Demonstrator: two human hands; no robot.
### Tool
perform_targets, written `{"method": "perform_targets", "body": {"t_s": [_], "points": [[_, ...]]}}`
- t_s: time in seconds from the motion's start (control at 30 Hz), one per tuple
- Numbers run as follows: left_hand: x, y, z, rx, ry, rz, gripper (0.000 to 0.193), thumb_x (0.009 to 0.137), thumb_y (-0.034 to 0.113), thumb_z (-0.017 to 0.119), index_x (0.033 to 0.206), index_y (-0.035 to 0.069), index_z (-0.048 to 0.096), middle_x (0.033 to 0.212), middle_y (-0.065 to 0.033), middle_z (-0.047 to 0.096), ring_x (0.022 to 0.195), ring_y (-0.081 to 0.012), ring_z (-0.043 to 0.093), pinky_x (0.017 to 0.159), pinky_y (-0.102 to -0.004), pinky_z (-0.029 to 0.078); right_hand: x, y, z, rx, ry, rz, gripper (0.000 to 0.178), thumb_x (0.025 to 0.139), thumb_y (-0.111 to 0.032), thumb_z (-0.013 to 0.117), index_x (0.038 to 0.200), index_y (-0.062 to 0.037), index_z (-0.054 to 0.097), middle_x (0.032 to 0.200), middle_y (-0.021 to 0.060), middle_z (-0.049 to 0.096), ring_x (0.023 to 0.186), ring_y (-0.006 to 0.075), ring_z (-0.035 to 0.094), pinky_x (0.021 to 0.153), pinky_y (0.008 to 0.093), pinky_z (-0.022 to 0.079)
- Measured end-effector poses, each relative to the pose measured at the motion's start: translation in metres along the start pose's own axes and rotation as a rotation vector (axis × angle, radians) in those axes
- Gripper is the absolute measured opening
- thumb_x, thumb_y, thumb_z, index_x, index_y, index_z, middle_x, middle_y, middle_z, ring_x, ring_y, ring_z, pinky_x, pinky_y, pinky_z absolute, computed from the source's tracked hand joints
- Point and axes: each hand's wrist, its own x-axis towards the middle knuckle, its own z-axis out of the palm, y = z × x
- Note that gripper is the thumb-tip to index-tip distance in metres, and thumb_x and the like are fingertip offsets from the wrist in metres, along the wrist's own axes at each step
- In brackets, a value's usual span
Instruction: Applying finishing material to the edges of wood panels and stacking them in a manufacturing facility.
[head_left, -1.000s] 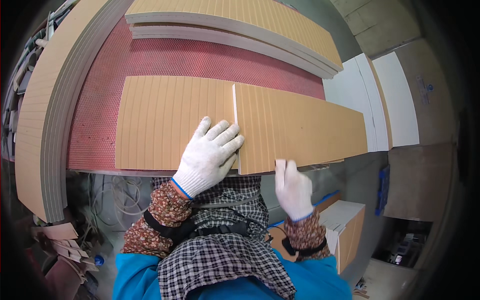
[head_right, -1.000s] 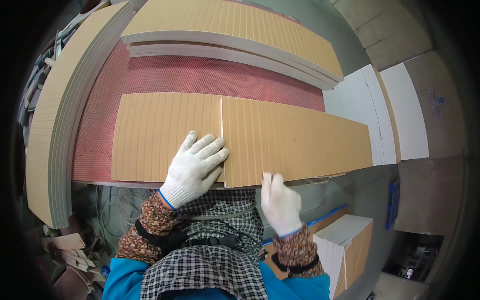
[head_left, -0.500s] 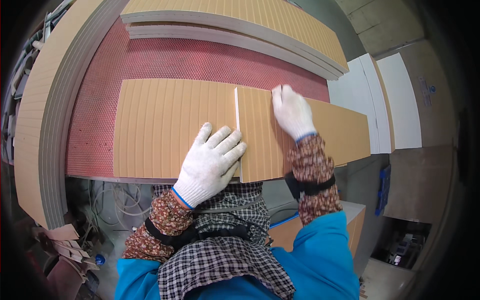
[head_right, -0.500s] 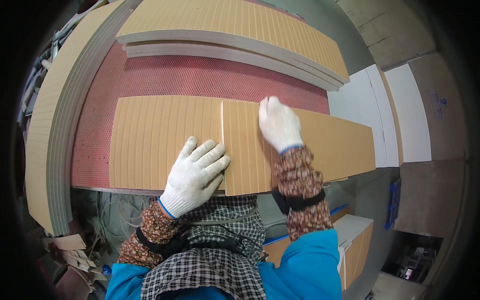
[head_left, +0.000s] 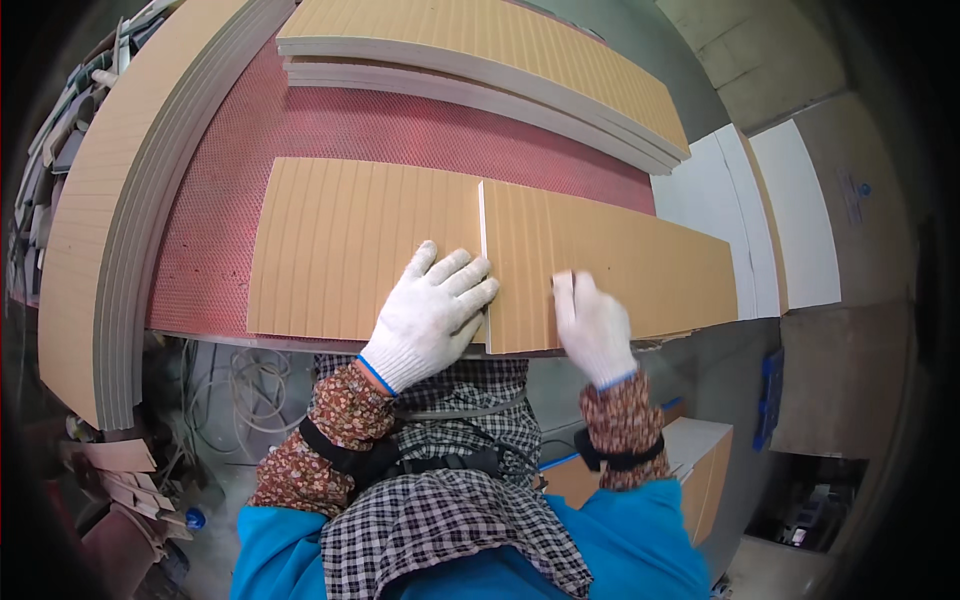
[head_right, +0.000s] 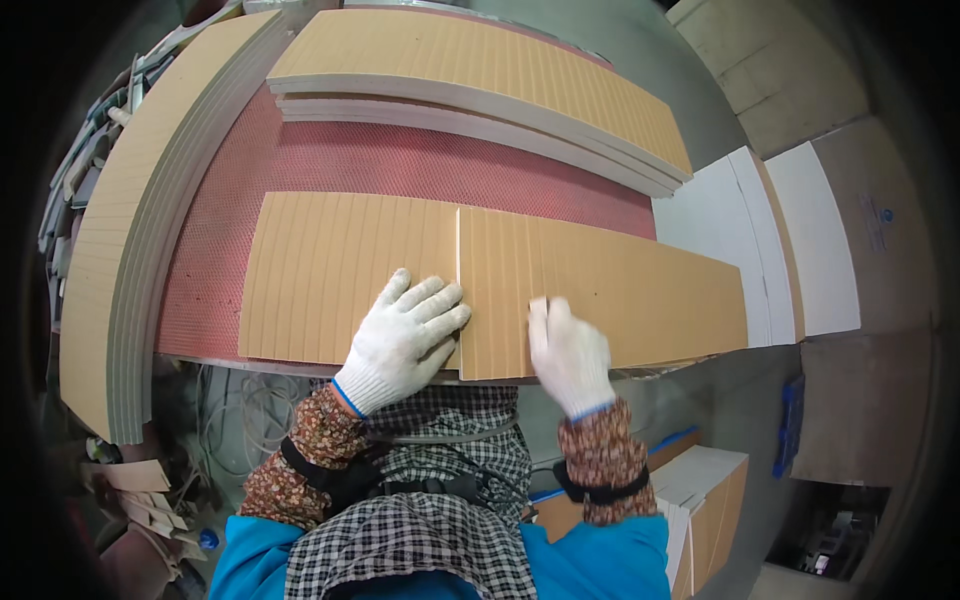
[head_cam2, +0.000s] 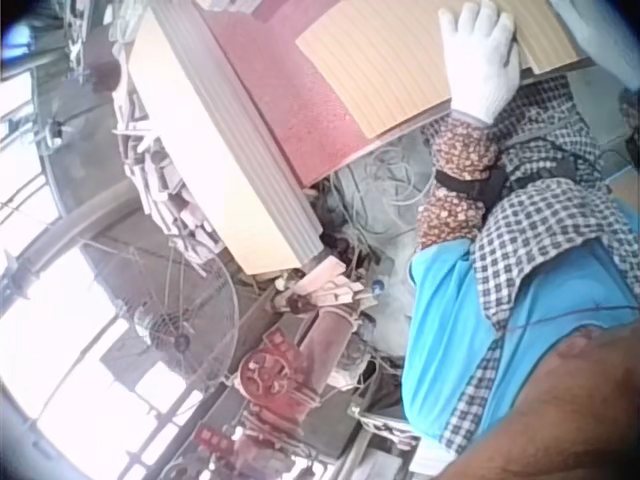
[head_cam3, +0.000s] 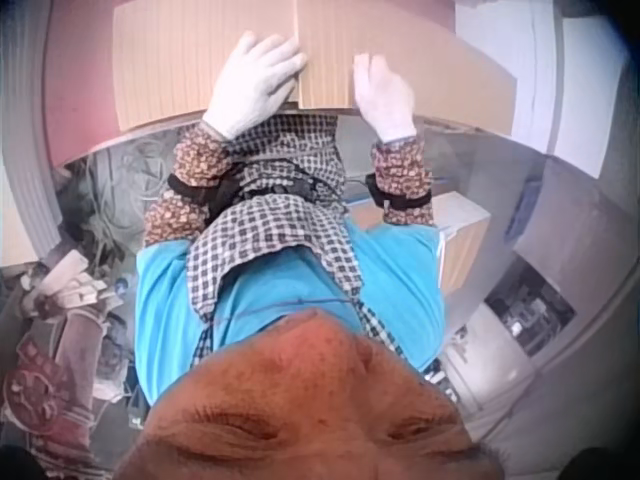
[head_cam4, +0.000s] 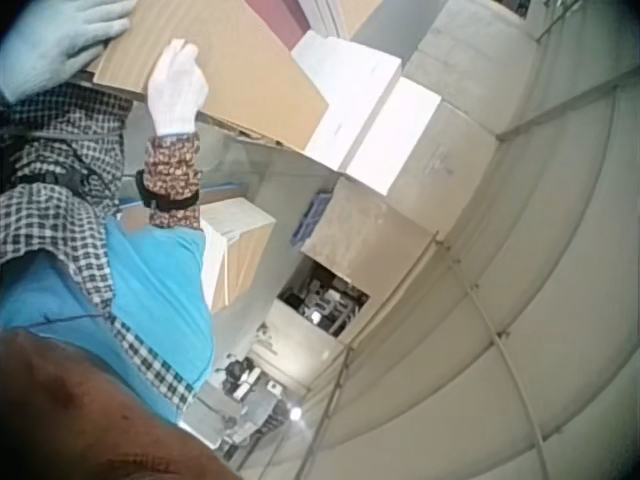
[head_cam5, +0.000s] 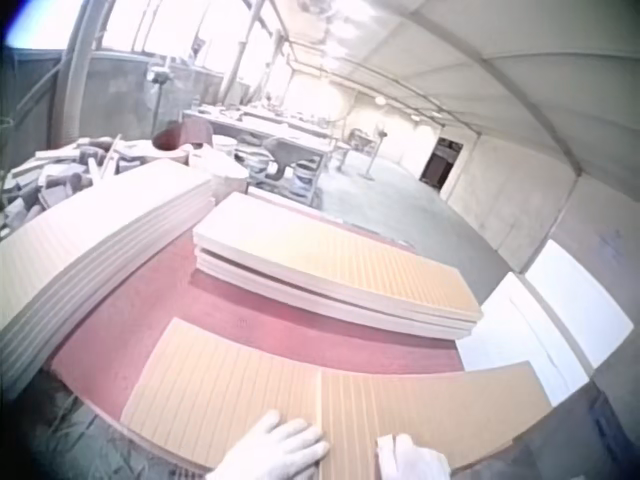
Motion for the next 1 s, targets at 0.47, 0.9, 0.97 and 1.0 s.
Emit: {"method": "perform_targets", "body": {"t_s": [0.47,0.9,0.97,1.0], "points": [[0.003,0.001,0.002,0.026,-0.022,-0.023,0.040,0.092,0.018,0.074,0.130,0.007,0.070,0.142,-0.0131,0.066,0.138,-0.0335,0.056,0.122,-0.0574,0.036,-0.096,0.002,0.008,-0.151,0.042,0.036,0.030,0.105,-0.014,0.058,0.132,-0.0035,0.063,0.091,0.0122,0.058,0.059,0.0291,0.067,0.050,0.0412,0.055],[0.005,0.002,-0.002,0.026,-0.063,-0.047,0.041,0.091,0.018,0.074,0.130,0.007,0.070,0.142,-0.0129,0.065,0.137,-0.0342,0.056,0.120,-0.0598,0.036,0.046,0.011,0.003,0.016,0.063,0.151,0.036,0.111,-0.032,0.047,0.098,-0.0011,0.059,0.079,0.0279,0.071,0.075,0.0466,0.072,0.068,0.0589,0.057],[0.005,0.002,-0.003,0.024,-0.067,-0.048,0.041,0.091,0.018,0.074,0.130,0.007,0.070,0.142,-0.0128,0.065,0.137,-0.0343,0.056,0.120,-0.0600,0.037,0.088,0.012,0.000,-0.008,0.045,0.166,0.038,0.111,-0.033,0.044,0.101,0.0004,0.061,0.085,0.0298,0.072,0.082,0.0475,0.073,0.075,0.0589,0.058],[0.005,0.003,-0.004,0.026,-0.060,-0.047,0.041,0.091,0.018,0.074,0.130,0.008,0.070,0.142,-0.0128,0.065,0.137,-0.0340,0.056,0.120,-0.0597,0.037,0.109,0.020,0.002,-0.011,0.053,0.147,0.039,0.111,-0.033,0.043,0.102,0.0008,0.061,0.087,0.0297,0.073,0.085,0.0479,0.073,0.078,0.0587,0.058]]}}
